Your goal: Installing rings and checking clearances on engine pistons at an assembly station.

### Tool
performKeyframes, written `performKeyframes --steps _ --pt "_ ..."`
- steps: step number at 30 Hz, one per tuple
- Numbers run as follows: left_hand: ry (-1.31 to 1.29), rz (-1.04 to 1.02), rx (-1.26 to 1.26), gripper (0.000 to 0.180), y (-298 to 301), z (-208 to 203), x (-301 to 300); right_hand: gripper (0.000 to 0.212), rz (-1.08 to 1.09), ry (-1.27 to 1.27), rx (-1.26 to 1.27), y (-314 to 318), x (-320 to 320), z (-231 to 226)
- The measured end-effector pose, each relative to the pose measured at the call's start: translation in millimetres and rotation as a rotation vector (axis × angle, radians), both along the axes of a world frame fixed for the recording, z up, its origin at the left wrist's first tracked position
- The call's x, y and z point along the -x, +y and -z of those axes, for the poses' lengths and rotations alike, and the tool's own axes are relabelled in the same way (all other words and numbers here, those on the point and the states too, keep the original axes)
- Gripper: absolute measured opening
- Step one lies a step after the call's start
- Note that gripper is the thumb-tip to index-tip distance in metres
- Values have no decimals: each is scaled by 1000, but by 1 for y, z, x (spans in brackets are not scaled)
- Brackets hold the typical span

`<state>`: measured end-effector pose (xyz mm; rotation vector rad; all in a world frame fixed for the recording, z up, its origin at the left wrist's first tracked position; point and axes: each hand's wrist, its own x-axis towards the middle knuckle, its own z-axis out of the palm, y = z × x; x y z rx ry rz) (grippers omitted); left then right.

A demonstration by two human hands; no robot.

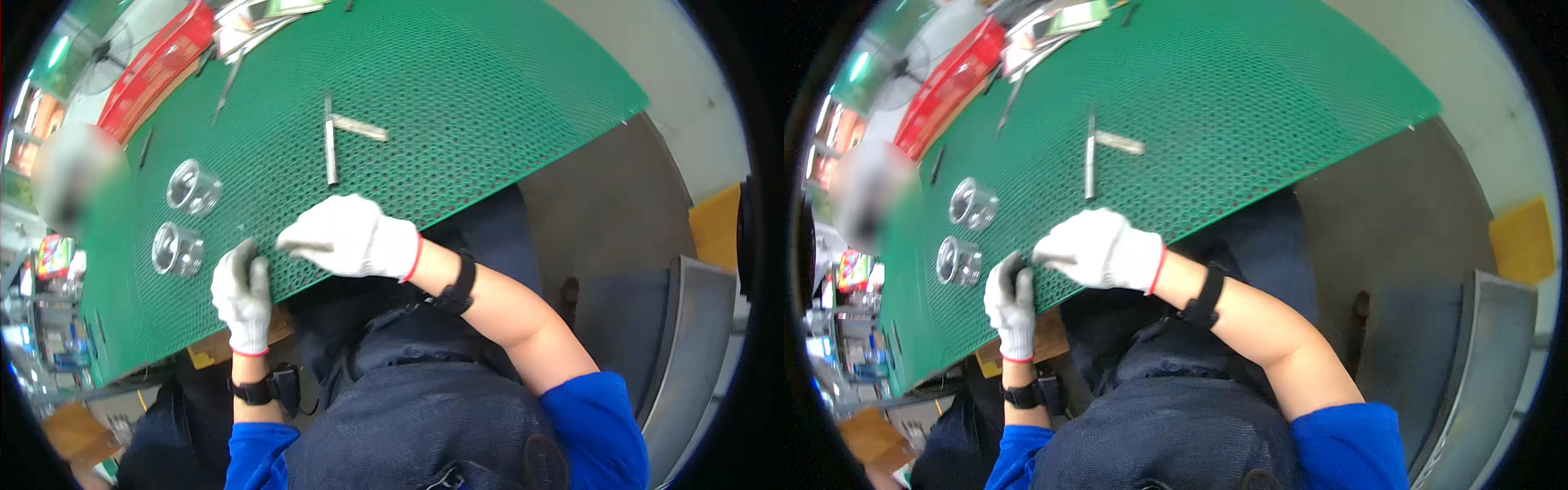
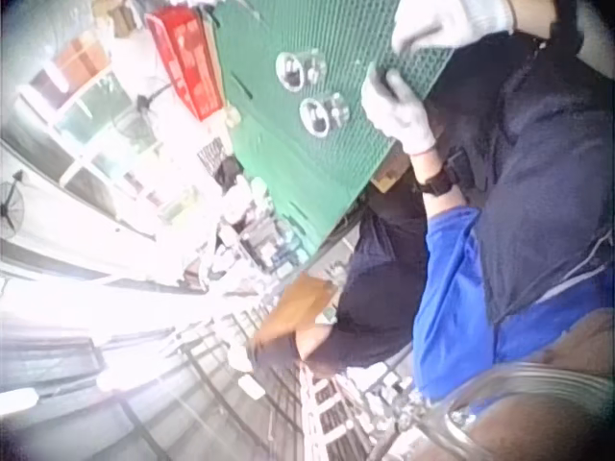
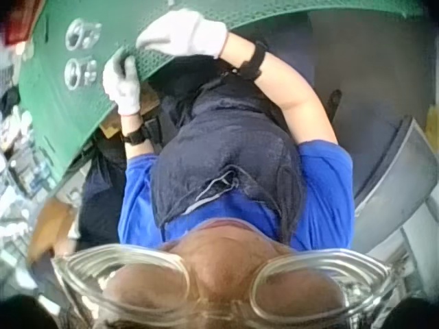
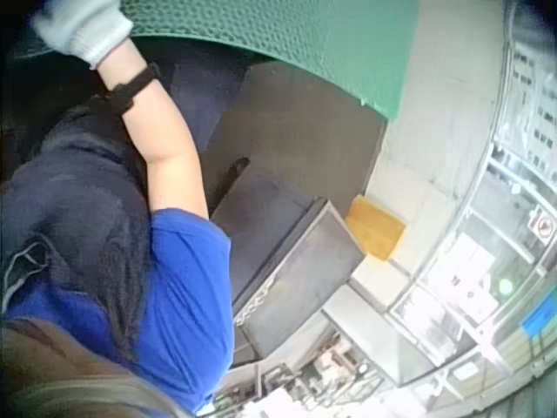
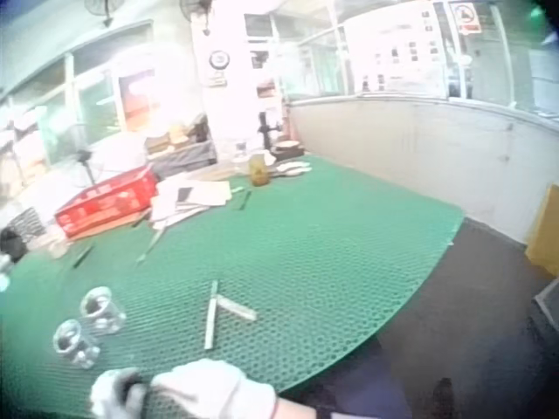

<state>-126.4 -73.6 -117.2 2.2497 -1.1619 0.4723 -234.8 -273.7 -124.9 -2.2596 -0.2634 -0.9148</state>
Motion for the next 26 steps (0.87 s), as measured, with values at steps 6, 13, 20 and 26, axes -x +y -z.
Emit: performKeyframes --steps 6,13,20,26 --pt "29 38 10 28 -11 -12 1 17 19 -2 99 -8 12 -18" --pt "-33 -83 -46 35 -7 -32 5 25 307 111 329 -122 85 -61" --pt "77 -115 -250 36 -16 -39 4 33 647 362 358 -197 108 -45" --pt "130 -135 -422 42 -11 -35 1 39 590 647 384 -199 111 -47"
